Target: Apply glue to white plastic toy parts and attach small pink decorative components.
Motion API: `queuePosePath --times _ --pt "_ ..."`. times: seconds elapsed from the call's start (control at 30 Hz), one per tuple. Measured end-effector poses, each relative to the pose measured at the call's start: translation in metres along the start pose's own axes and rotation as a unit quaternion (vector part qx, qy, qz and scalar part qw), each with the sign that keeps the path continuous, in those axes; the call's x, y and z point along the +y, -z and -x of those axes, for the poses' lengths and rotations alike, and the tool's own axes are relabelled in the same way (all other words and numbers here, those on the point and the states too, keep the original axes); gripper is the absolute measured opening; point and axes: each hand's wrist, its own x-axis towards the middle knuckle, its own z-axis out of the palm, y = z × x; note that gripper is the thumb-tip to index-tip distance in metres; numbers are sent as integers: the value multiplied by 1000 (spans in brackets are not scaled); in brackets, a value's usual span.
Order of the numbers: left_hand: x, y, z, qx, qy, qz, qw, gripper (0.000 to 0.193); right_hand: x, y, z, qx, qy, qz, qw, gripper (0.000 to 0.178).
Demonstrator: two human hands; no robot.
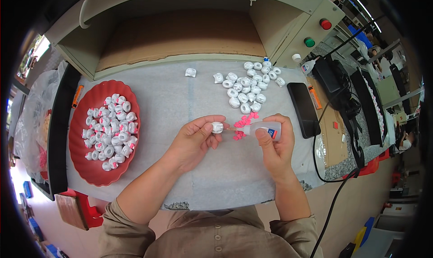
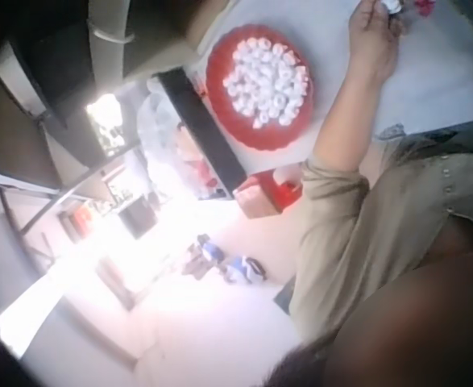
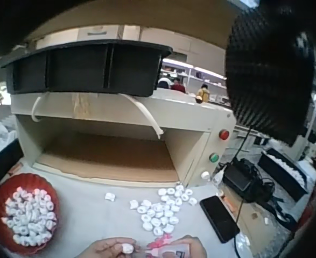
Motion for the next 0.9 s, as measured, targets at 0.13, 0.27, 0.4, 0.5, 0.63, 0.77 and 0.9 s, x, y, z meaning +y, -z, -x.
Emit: queuePosePath --times 0.13,0.27,0.4,0.5,0.63,0.77,0.9 --pt "0 0 0 0 5 0 1000 25 -1 0 0 -3 0 4 1000 22" --pt "0 1 -1 -11 0 9 1000 25 -1 4 -3 28 -63 -115 991 23" --pt "2 0 -1 13 4 23 1000 26 -11 7 -19 74 -221 -352 906 32" --pt "3 0 -1 17 8 29 999 26 5 10 -20 35 -226 -286 931 34" --pt "3 -2 -1 16 1 30 999 28 7 19 -19 21 -183 -169 968 28" --pt "1 4 -1 7 -3 34 999 27 -11 13 -19 -26 -289 60 955 13" --pt "0 4 -1 0 -9 35 999 27 8 9 -3 -99 -134 232 958 12"
